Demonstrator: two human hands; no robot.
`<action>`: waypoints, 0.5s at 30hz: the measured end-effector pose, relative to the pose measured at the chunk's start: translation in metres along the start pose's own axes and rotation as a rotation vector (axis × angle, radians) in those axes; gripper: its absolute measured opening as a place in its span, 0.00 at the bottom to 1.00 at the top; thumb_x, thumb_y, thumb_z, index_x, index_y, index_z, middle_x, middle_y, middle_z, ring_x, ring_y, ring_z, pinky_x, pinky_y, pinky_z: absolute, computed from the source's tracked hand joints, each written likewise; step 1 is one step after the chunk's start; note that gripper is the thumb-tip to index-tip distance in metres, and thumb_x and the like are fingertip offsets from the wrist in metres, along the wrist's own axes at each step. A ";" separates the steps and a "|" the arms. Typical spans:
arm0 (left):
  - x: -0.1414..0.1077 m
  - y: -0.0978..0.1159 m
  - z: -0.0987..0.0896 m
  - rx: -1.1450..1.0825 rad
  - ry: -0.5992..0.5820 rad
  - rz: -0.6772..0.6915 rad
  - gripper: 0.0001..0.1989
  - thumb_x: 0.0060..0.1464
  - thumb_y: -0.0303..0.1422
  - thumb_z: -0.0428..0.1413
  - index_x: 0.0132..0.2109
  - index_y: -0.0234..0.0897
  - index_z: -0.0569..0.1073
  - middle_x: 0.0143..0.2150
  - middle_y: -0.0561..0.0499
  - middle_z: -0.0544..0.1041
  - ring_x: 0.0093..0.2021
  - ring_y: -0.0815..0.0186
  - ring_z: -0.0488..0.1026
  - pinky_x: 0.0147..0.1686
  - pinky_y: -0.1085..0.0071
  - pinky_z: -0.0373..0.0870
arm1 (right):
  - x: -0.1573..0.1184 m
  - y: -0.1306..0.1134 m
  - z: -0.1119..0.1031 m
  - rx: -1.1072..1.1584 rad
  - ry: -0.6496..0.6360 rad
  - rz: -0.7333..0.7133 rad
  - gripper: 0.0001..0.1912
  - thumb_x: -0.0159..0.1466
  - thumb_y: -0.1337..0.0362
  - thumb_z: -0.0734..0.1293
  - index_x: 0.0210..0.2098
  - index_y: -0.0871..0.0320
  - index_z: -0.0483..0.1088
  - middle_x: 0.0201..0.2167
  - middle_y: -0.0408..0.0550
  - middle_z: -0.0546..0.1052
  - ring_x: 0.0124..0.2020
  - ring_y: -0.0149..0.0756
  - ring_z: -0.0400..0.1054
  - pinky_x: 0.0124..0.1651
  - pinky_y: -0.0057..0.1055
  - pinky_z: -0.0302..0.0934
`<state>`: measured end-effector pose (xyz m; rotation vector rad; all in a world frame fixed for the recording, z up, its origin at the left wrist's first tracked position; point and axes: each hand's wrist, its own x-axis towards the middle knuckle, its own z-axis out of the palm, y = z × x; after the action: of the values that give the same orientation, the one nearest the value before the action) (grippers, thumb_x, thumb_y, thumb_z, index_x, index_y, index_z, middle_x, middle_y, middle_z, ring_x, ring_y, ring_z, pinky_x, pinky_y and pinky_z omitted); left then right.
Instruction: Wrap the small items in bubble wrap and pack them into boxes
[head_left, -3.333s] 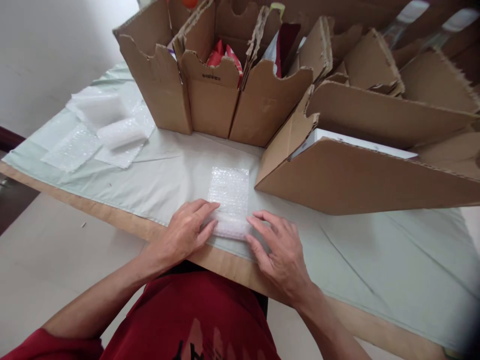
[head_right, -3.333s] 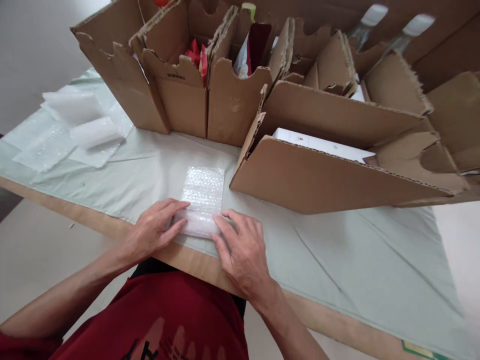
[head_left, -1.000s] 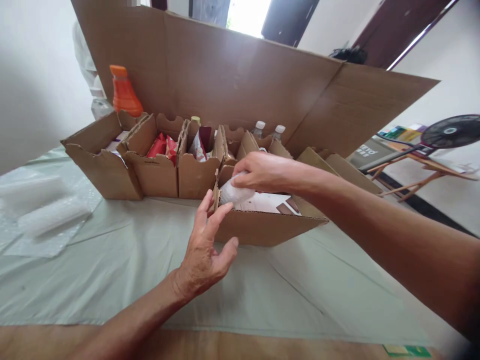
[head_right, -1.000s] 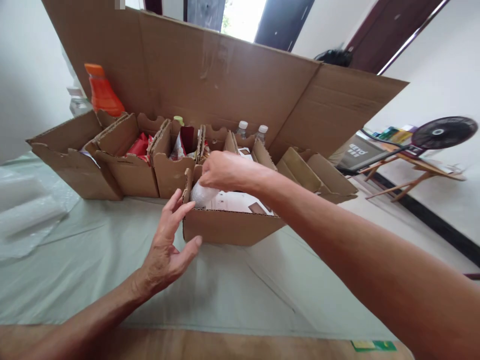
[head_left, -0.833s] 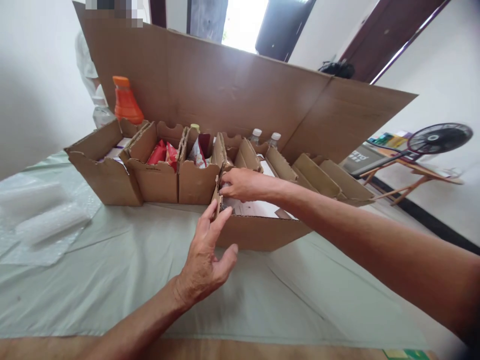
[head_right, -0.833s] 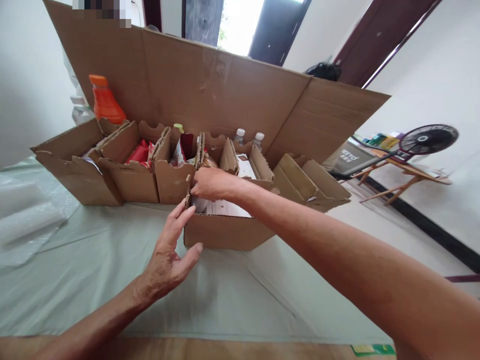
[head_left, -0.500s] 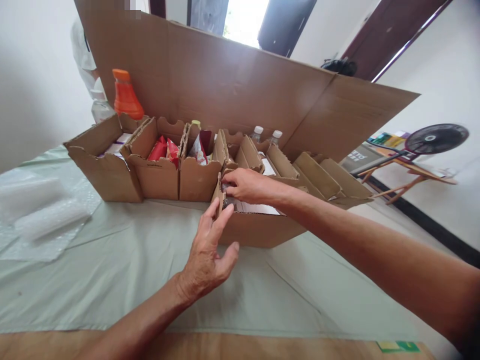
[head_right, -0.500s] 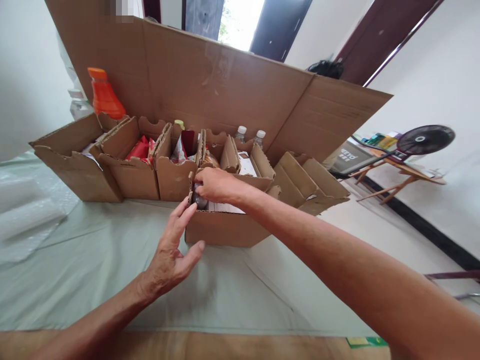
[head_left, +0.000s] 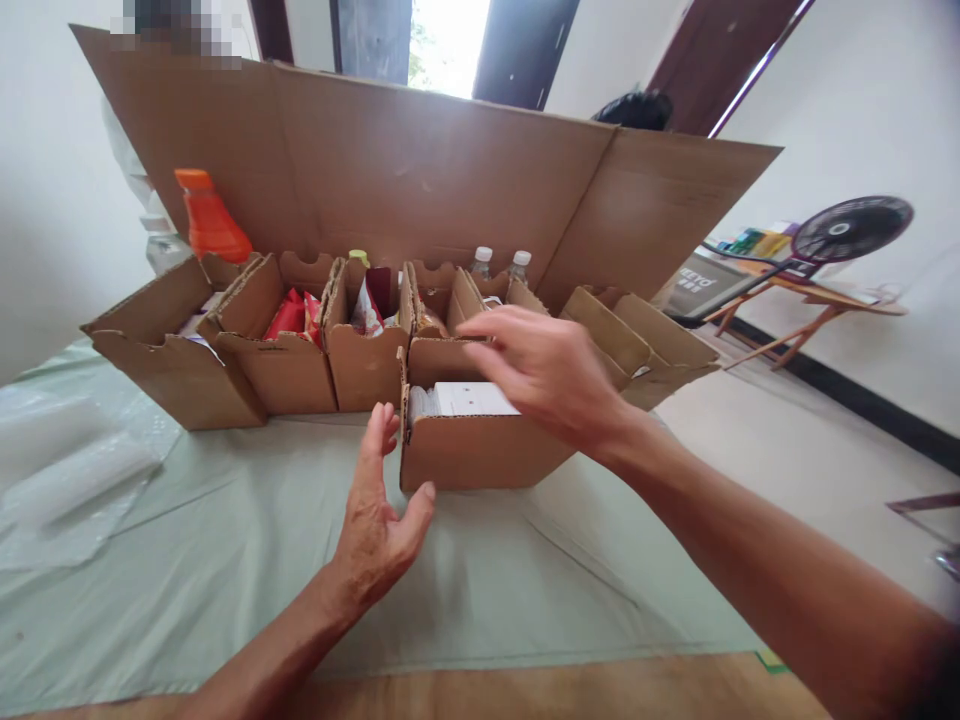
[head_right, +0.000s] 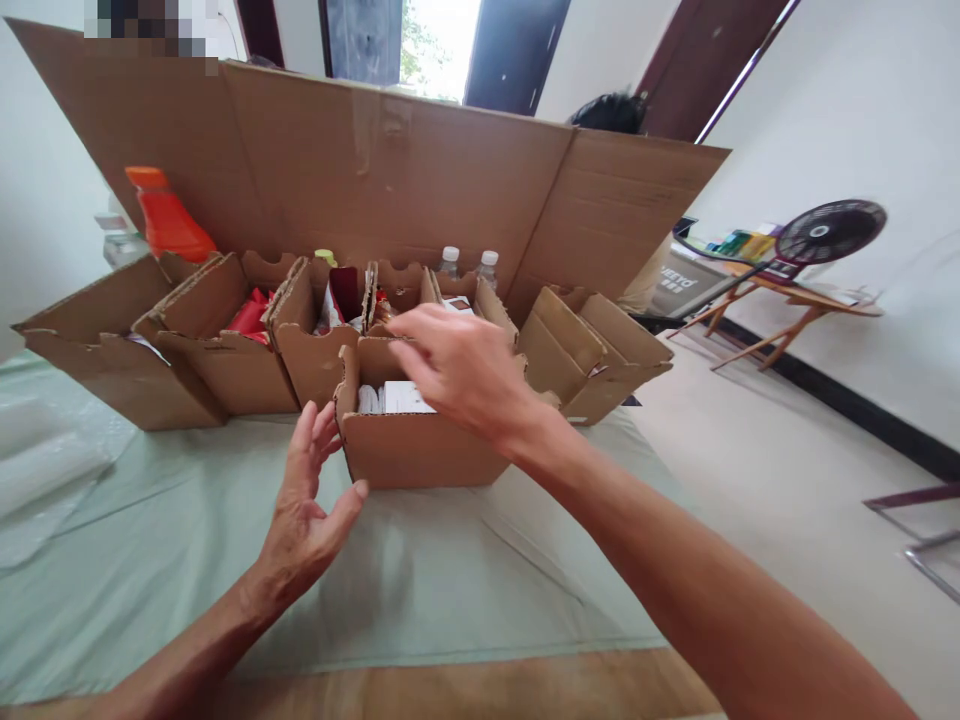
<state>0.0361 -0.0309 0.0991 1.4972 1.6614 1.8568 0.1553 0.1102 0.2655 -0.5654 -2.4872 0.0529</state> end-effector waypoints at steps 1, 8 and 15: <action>-0.004 0.002 -0.005 0.004 -0.001 -0.044 0.44 0.62 0.30 0.56 0.76 0.56 0.42 0.76 0.45 0.55 0.72 0.50 0.60 0.68 0.44 0.60 | -0.026 0.007 -0.010 0.046 0.203 0.012 0.11 0.71 0.65 0.64 0.44 0.54 0.79 0.46 0.47 0.82 0.48 0.40 0.77 0.53 0.39 0.68; -0.016 -0.008 -0.024 0.060 -0.056 -0.266 0.42 0.61 0.35 0.57 0.75 0.54 0.46 0.77 0.44 0.53 0.74 0.46 0.55 0.67 0.41 0.60 | -0.173 0.084 0.018 0.273 0.465 0.649 0.33 0.60 0.51 0.72 0.62 0.53 0.66 0.61 0.57 0.73 0.54 0.50 0.74 0.47 0.47 0.71; 0.004 0.001 0.019 -0.132 -0.182 -0.241 0.44 0.54 0.37 0.59 0.74 0.43 0.51 0.71 0.40 0.63 0.69 0.46 0.63 0.67 0.42 0.61 | -0.170 0.066 0.059 0.673 0.246 0.698 0.33 0.61 0.44 0.71 0.58 0.57 0.69 0.57 0.57 0.78 0.53 0.51 0.73 0.57 0.49 0.67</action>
<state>0.0493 -0.0166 0.0987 1.3063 1.5278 1.6194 0.2738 0.1057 0.1147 -1.0161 -1.7657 0.9766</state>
